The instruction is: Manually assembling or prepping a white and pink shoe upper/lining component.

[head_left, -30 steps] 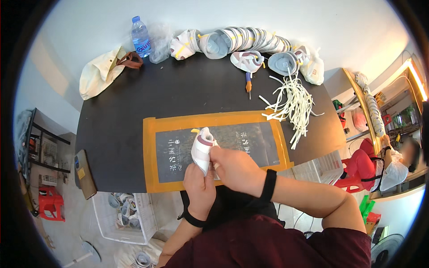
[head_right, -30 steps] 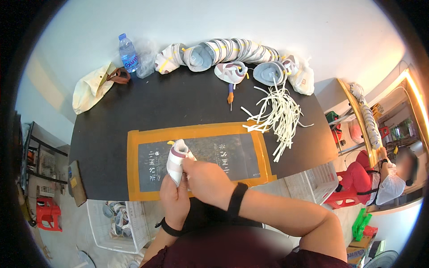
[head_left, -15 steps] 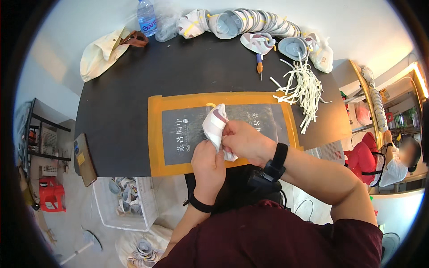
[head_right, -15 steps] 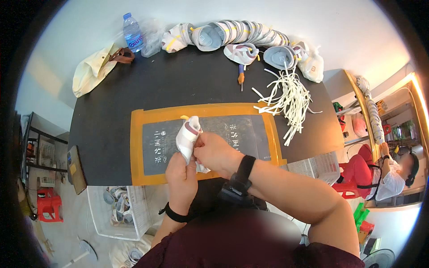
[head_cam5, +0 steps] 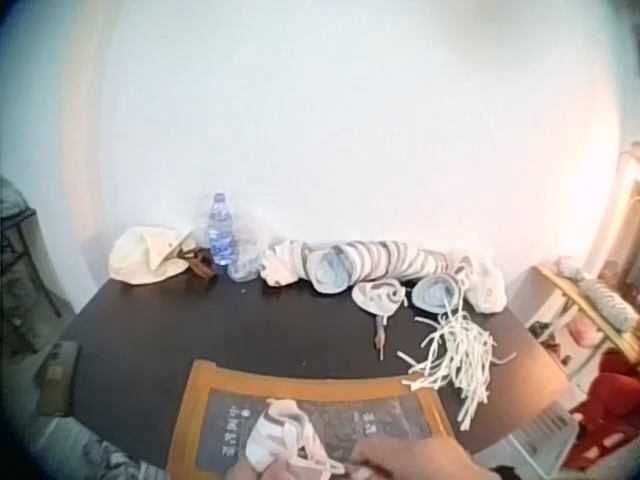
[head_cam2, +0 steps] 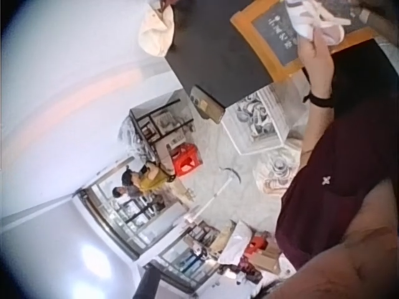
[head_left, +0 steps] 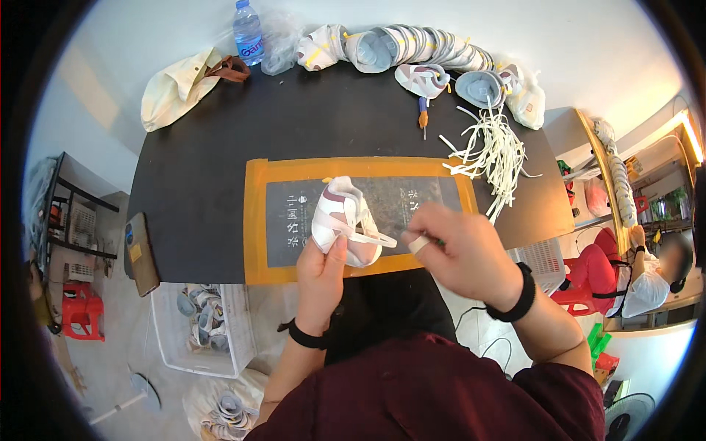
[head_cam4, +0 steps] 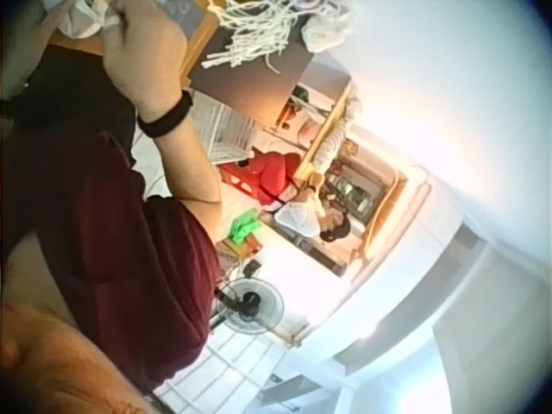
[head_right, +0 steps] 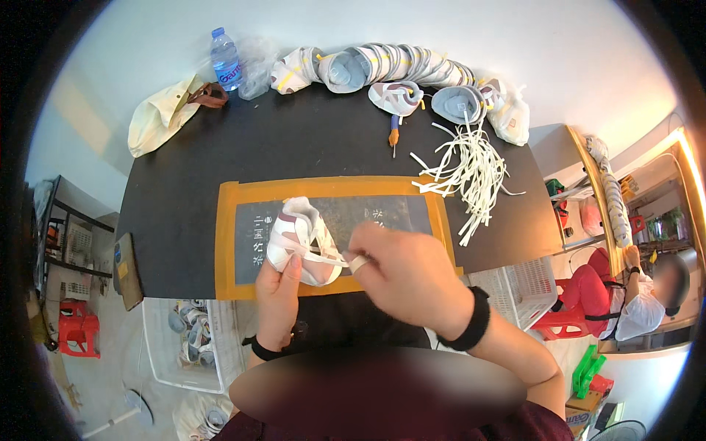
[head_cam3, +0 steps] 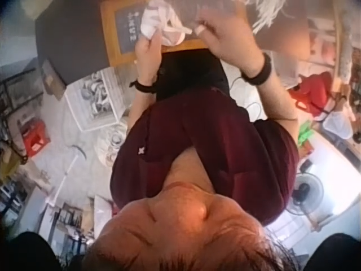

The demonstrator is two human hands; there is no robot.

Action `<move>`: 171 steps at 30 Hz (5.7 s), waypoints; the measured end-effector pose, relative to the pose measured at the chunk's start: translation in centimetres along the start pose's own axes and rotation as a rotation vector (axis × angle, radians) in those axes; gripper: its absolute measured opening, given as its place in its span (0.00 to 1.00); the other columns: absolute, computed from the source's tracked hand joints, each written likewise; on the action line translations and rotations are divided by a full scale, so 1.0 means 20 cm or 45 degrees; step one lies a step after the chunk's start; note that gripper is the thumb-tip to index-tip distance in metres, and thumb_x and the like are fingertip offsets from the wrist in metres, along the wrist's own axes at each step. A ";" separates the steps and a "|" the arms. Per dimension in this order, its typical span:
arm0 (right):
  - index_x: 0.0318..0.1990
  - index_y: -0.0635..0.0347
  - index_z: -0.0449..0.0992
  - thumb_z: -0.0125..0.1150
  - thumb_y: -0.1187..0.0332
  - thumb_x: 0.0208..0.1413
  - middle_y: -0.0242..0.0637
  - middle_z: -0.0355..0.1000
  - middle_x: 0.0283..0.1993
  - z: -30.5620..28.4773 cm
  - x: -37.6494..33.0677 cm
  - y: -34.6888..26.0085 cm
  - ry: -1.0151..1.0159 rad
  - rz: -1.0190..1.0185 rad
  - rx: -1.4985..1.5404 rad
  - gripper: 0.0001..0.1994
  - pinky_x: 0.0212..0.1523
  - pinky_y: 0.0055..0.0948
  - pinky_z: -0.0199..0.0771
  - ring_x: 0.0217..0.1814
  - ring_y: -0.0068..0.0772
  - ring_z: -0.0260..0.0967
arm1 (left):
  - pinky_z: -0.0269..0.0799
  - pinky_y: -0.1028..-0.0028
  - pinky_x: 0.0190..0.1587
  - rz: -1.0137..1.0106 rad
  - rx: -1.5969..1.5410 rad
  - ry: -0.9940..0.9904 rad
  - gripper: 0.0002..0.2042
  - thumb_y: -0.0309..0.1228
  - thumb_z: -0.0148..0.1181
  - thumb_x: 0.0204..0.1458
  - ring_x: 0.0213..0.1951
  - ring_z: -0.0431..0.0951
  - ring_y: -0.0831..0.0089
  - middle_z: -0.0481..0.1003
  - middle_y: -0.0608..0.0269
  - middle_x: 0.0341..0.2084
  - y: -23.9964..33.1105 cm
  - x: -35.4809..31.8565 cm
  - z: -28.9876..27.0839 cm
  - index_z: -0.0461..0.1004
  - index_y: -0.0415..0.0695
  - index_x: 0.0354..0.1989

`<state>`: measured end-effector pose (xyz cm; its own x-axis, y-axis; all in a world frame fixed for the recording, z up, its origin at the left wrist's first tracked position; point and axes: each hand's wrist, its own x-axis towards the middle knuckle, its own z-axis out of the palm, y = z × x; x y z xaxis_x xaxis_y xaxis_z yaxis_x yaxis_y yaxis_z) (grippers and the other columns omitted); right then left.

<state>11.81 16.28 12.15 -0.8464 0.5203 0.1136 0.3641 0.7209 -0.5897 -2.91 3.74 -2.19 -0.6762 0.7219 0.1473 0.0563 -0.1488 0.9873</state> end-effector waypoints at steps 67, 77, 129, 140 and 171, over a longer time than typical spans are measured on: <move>0.43 0.62 0.78 0.60 0.72 0.57 0.28 0.75 0.36 0.40 0.07 0.36 -0.730 0.211 1.265 0.08 0.45 0.23 0.69 0.41 0.17 0.68 | 0.67 0.66 0.59 -0.545 -0.760 -0.178 0.21 0.28 0.58 0.58 0.55 0.72 0.69 0.72 0.58 0.54 0.00 -0.16 -0.01 0.64 0.40 0.59; 0.42 0.61 0.78 0.60 0.75 0.58 0.26 0.75 0.36 0.49 -0.04 0.38 -0.457 0.146 1.167 0.06 0.44 0.22 0.71 0.41 0.14 0.68 | 0.66 0.65 0.60 -0.477 -0.681 -0.134 0.20 0.27 0.55 0.60 0.57 0.71 0.69 0.70 0.58 0.56 0.02 -0.17 0.03 0.63 0.41 0.60; 0.36 0.64 0.77 0.61 0.69 0.49 0.38 0.73 0.34 0.36 0.02 0.39 -0.435 0.046 0.755 0.09 0.38 0.31 0.71 0.38 0.33 0.73 | 0.62 0.65 0.62 -0.394 -0.620 -0.228 0.20 0.28 0.57 0.58 0.57 0.70 0.69 0.71 0.60 0.55 0.02 -0.22 -0.01 0.65 0.39 0.59; 0.37 0.67 0.77 0.58 0.70 0.54 0.41 0.77 0.35 0.33 -0.07 0.32 -0.431 0.167 0.940 0.08 0.45 0.31 0.72 0.40 0.30 0.73 | 0.68 0.76 0.51 -0.369 -0.478 -0.081 0.10 0.29 0.54 0.62 0.45 0.73 0.78 0.74 0.64 0.44 0.13 -0.22 -0.04 0.70 0.40 0.49; 0.41 0.61 0.77 0.59 0.71 0.47 0.49 0.74 0.35 0.48 -0.06 0.24 -0.137 0.055 0.576 0.12 0.40 0.37 0.73 0.36 0.46 0.74 | 0.66 0.77 0.52 -0.432 -0.382 -0.228 0.14 0.29 0.57 0.61 0.47 0.70 0.83 0.72 0.70 0.45 0.11 -0.18 -0.03 0.70 0.40 0.54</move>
<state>10.78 14.69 1.50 -0.8785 0.4776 0.0118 0.2138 0.4151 -0.8843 -0.76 0.35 -0.68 -0.4815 0.8642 -0.1456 -0.3775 -0.0546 0.9244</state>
